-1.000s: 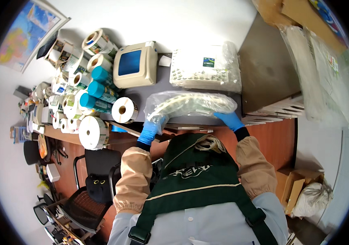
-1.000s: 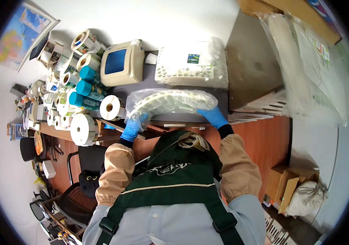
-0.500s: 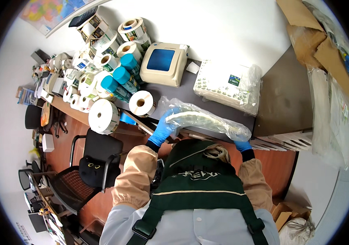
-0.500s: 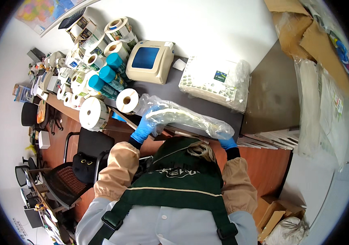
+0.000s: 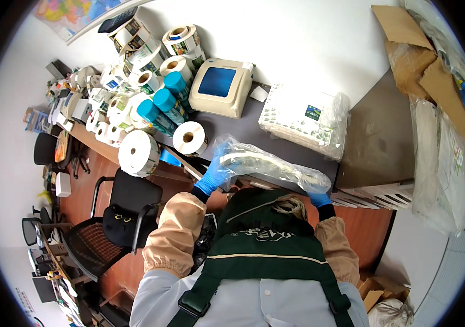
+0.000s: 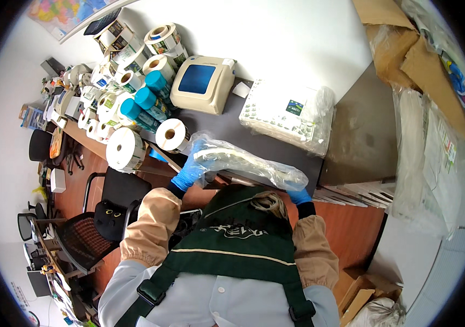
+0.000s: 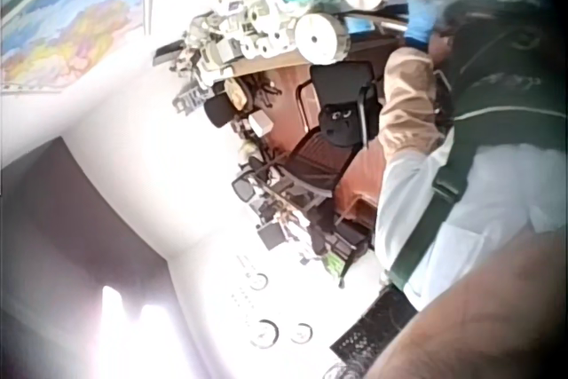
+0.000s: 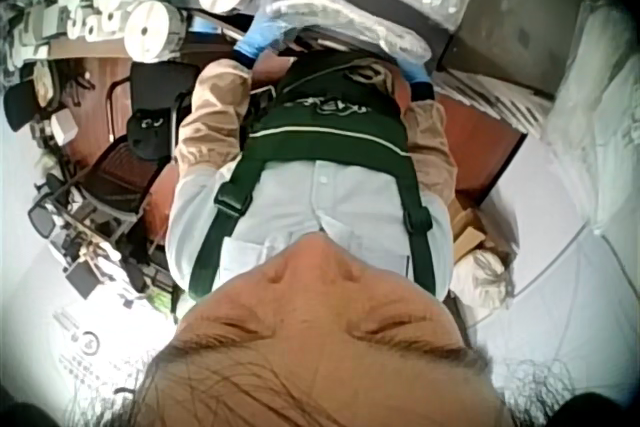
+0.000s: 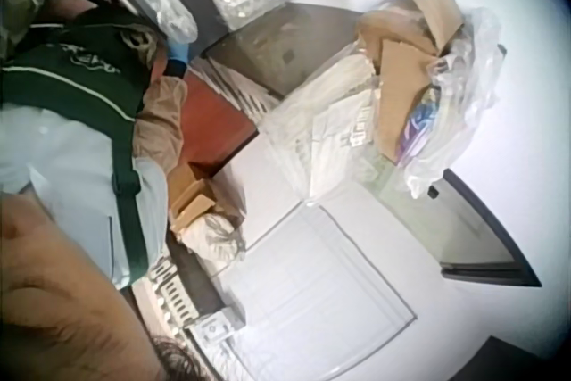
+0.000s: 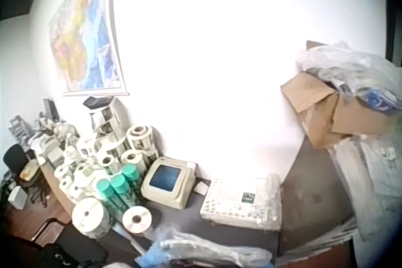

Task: The person organizes a roll of paper labels by folding and stacking them, then retrieves a plastic bag containing a sheet of labels from a cabinet and places it on a table.

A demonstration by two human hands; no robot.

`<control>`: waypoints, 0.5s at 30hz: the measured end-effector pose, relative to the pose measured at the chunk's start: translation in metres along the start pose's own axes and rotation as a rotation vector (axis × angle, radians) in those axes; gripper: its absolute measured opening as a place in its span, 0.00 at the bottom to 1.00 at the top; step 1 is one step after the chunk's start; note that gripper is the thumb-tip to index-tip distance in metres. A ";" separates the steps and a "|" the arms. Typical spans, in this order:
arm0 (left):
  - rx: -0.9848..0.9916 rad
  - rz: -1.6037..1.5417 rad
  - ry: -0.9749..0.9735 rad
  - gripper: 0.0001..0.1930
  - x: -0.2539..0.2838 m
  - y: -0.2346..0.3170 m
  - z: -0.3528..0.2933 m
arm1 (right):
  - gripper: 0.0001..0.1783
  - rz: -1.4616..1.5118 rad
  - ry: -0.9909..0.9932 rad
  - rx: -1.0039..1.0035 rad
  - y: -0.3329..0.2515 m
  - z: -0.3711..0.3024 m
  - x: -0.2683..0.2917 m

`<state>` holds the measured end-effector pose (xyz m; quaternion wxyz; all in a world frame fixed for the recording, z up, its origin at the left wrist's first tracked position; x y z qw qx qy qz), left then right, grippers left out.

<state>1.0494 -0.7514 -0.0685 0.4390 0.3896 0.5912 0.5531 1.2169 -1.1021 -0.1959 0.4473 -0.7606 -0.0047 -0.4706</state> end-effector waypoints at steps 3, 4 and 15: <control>-0.011 -0.037 0.012 0.38 -0.006 -0.003 -0.008 | 0.23 0.028 -0.072 -0.033 -0.015 0.004 0.002; 0.010 -0.024 0.002 0.38 -0.006 -0.006 -0.008 | 0.24 0.065 -0.114 -0.040 -0.016 0.006 0.000; 0.032 0.066 0.065 0.29 0.012 -0.017 -0.016 | 0.35 0.678 0.002 0.034 -0.093 -0.001 0.051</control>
Point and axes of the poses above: each hand's wrist, its own z-axis towards the middle knuckle, its own x-axis out of the back of the hand, y = z × x, the point moved 3 cm from there along z, towards the middle knuckle, and after that the axes turned 14 degrees about -z, right-handed, at the moved point
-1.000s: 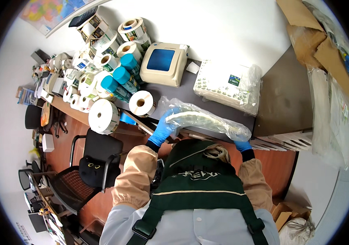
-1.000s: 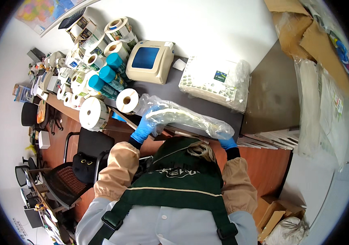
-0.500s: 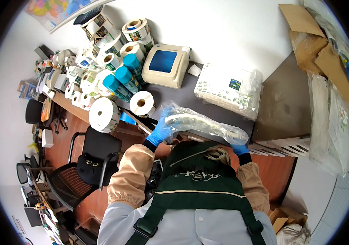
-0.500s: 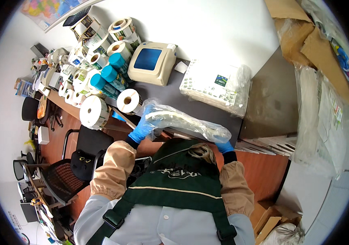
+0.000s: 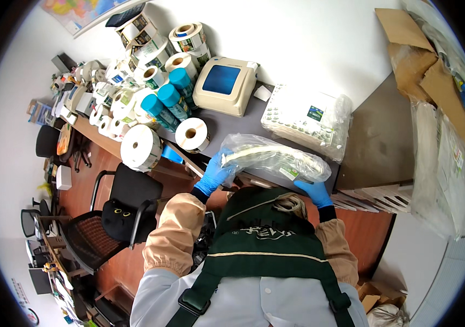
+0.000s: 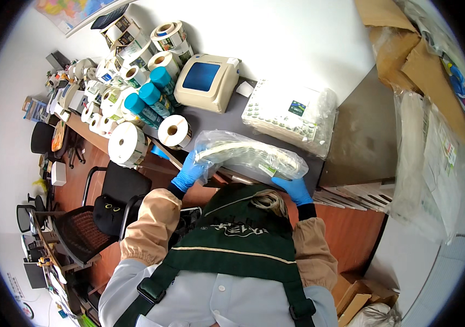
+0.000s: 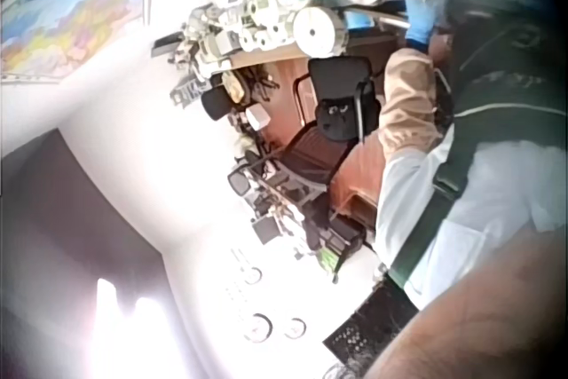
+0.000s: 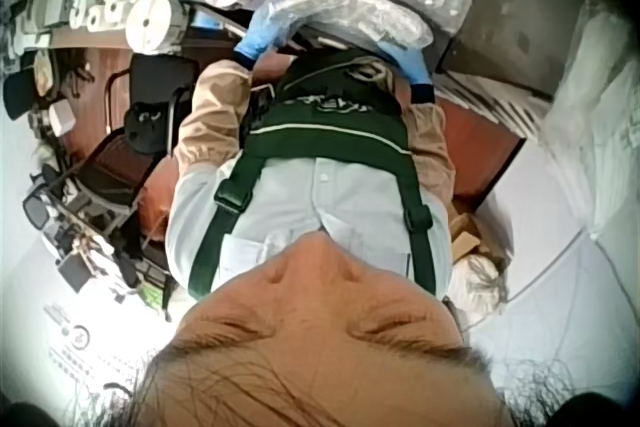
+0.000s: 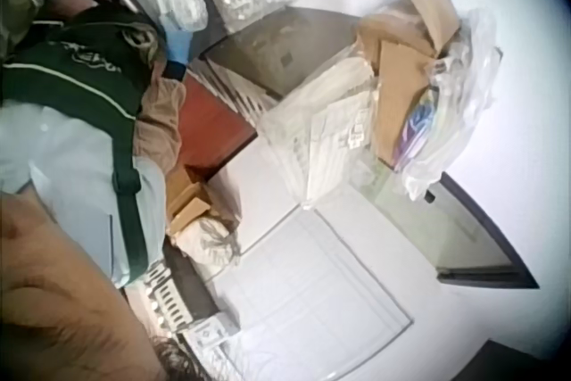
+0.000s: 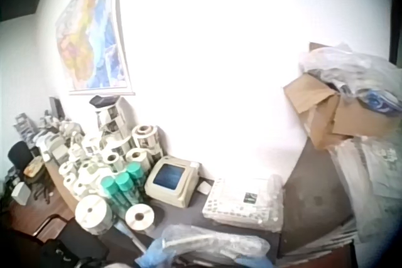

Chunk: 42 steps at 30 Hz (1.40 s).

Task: The person organizes a roll of paper labels by folding and stacking them, then retrieves a plastic bag containing a sheet of labels from a cabinet and places it on a table.

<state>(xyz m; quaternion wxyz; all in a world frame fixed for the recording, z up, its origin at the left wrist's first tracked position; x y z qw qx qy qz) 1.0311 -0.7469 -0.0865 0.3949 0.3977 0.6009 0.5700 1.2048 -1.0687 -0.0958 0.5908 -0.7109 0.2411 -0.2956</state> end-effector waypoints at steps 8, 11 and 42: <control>-0.192 0.090 -0.133 0.31 -0.024 0.040 0.010 | 0.33 0.010 -0.006 -0.086 0.026 0.002 0.000; -0.240 0.177 -0.060 0.31 -0.015 0.027 0.006 | 0.32 -0.003 -0.030 -0.051 0.016 0.003 -0.004; -0.222 0.170 0.034 0.19 0.002 0.055 -0.032 | 0.25 -0.074 0.176 -0.016 0.021 0.010 -0.005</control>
Point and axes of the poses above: each hand's wrist, its own z-axis towards the middle knuckle, its own x-axis out of the back of the hand, y = z × x, the point moved 3 cm from there along z, towards the middle knuckle, and after that the axes turned 14 degrees about -z, right-handed, at the moved point
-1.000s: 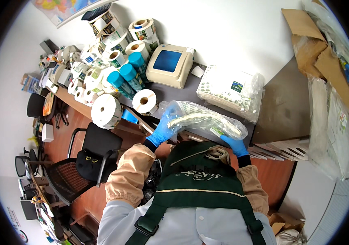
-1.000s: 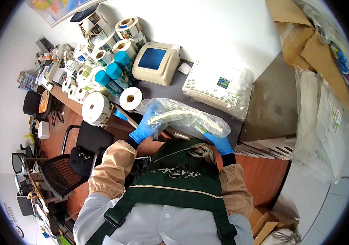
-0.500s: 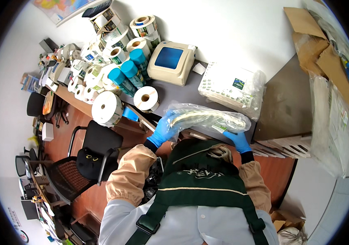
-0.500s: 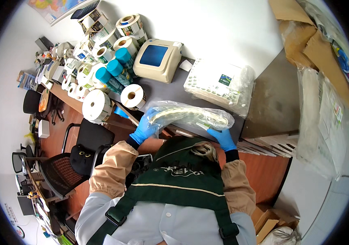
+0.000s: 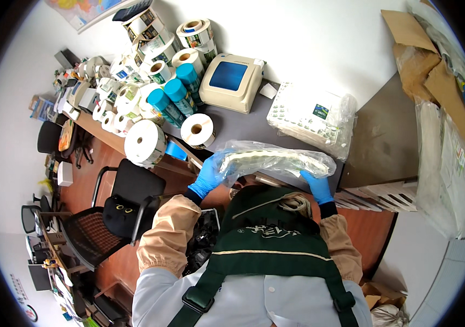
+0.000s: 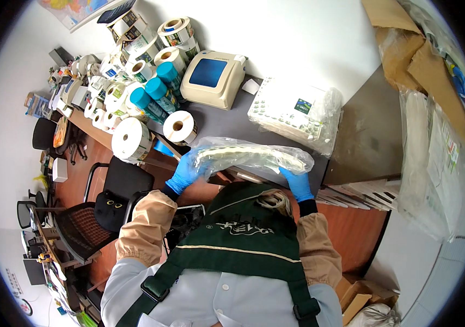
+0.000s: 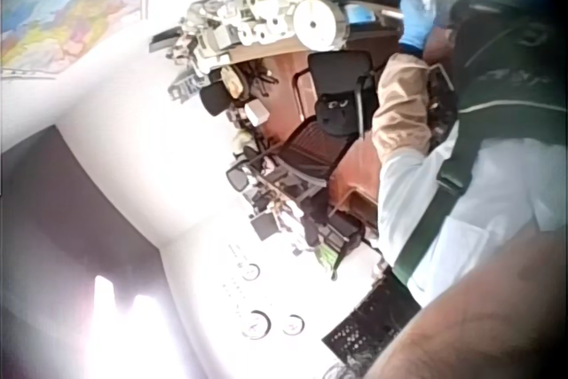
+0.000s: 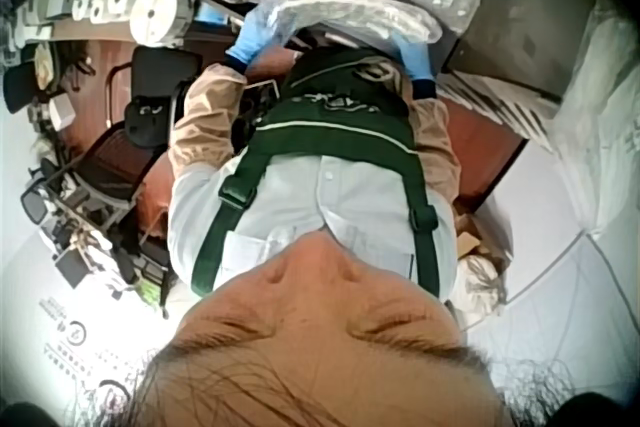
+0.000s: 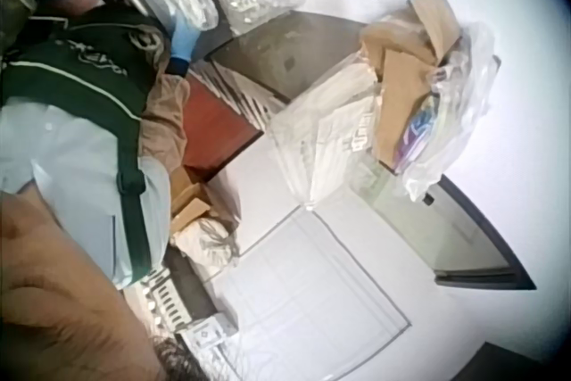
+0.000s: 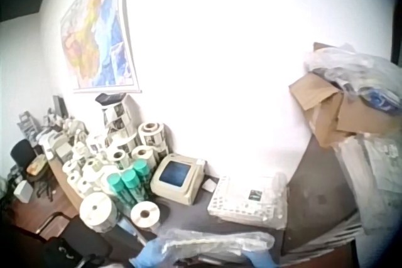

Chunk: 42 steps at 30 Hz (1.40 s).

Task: The person organizes a roll of paper labels by folding and stacking them, then retrieves a plastic bag containing a sheet of labels from a cabinet and places it on a table.

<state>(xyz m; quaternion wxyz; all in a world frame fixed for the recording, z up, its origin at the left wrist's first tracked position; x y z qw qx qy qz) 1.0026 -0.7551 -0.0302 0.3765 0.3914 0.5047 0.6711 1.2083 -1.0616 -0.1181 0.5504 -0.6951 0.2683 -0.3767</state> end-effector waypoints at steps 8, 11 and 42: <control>0.128 -0.358 0.138 0.18 0.000 -0.012 0.010 | 0.24 -0.012 -0.019 -0.035 0.007 -0.003 -0.001; 0.100 -0.392 0.115 0.29 0.004 -0.038 0.014 | 0.25 0.043 -0.018 -0.025 0.006 0.000 -0.003; 0.930 -1.005 0.034 0.24 -0.026 -0.134 -0.006 | 0.20 0.189 -0.236 -0.408 0.030 0.023 -0.015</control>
Point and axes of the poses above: each hand's wrist, its own z-axis towards the middle knuckle, its own x-axis out of the back of the hand, y = z × x, the point moved 3 cm from there along z, towards the middle knuckle, and after that the axes turned 14 degrees about -z, right-handed, at the moved point
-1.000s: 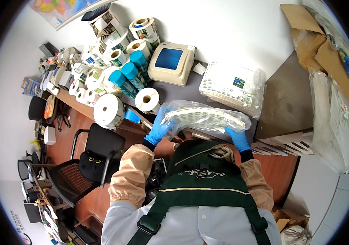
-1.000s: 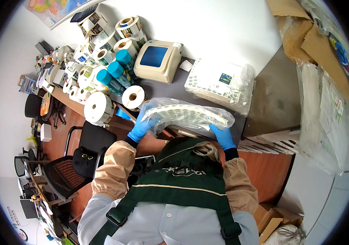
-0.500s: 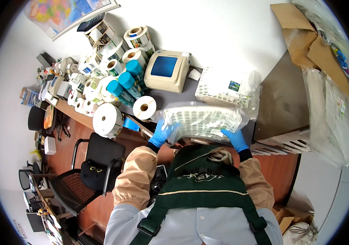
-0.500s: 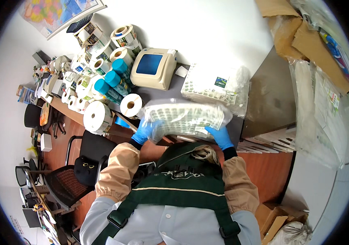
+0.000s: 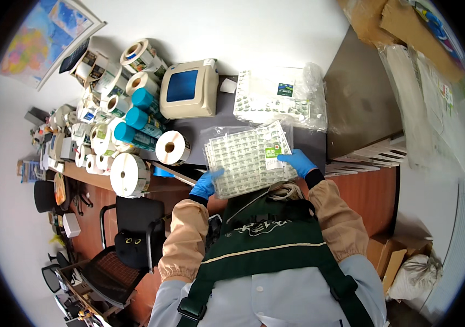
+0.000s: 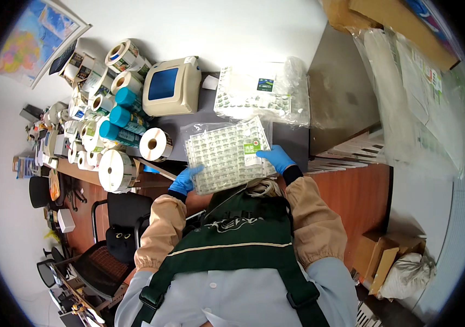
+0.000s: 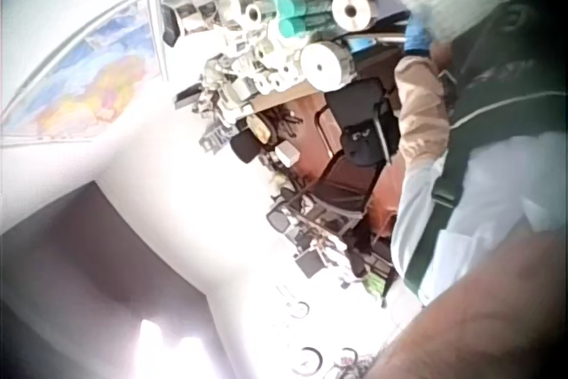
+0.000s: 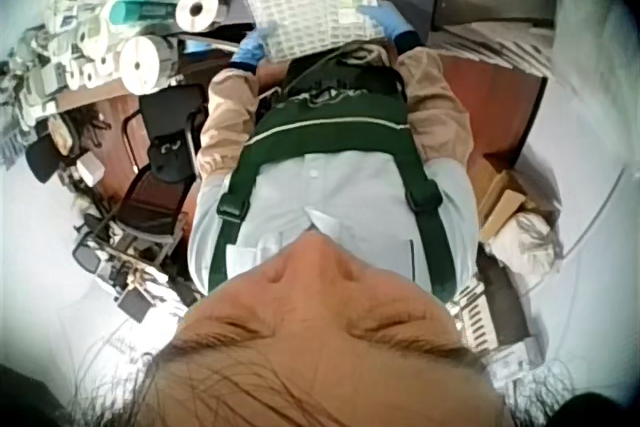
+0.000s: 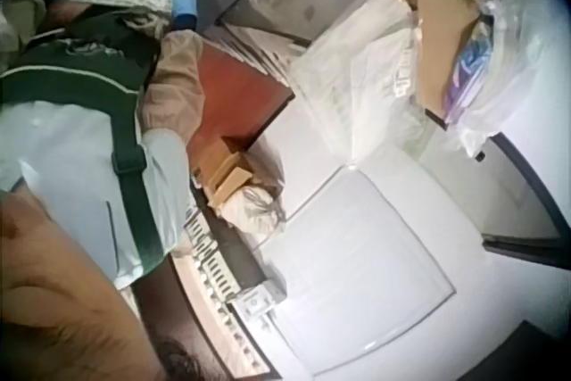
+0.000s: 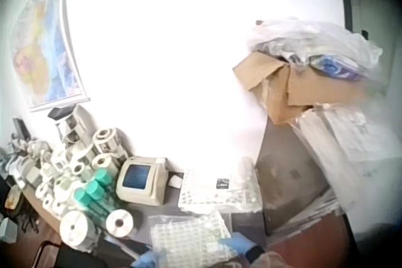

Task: The person organizes a roll of paper labels by folding and stacking them, then retrieves a plastic bag containing a sheet of labels from a cabinet and places it on a table.

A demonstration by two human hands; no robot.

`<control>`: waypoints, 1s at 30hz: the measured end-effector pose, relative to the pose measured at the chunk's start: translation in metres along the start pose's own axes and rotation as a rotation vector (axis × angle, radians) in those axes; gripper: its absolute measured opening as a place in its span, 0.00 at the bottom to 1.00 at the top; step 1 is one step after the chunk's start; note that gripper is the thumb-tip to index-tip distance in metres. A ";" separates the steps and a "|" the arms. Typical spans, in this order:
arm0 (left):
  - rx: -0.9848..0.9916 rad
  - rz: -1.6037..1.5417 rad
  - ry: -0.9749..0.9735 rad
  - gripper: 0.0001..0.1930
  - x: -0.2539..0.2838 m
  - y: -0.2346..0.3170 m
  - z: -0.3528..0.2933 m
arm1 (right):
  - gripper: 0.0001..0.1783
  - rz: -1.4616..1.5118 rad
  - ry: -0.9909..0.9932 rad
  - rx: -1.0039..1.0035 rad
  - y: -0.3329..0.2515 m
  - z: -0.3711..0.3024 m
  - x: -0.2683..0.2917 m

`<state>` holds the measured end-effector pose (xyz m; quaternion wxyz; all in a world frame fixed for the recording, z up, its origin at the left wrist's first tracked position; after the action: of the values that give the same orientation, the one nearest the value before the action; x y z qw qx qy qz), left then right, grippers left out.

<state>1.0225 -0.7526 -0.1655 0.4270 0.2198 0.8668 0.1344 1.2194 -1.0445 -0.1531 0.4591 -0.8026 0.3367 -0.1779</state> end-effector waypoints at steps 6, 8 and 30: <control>-0.152 0.095 0.101 0.20 0.006 0.019 0.008 | 0.16 0.017 0.063 0.074 0.006 0.021 0.009; -0.152 0.169 0.144 0.20 0.020 0.018 0.025 | 0.16 -0.019 0.107 0.056 0.018 0.030 0.008; -0.218 0.132 0.262 0.19 0.007 0.016 0.028 | 0.20 0.280 0.181 0.000 0.021 0.018 0.014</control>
<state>1.0459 -0.7339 -0.1802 0.3219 0.2090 0.8790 0.2829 1.2320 -1.0509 -0.1802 0.4474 -0.7285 0.4852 -0.1837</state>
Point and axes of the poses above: each hand's wrist, its own z-axis towards the middle knuckle, its own x-axis out of the back of the hand, y = z × x, the point moved 3 cm from there along z, towards the middle knuckle, and after that the axes turned 14 degrees about -z, right-handed, at the moved point
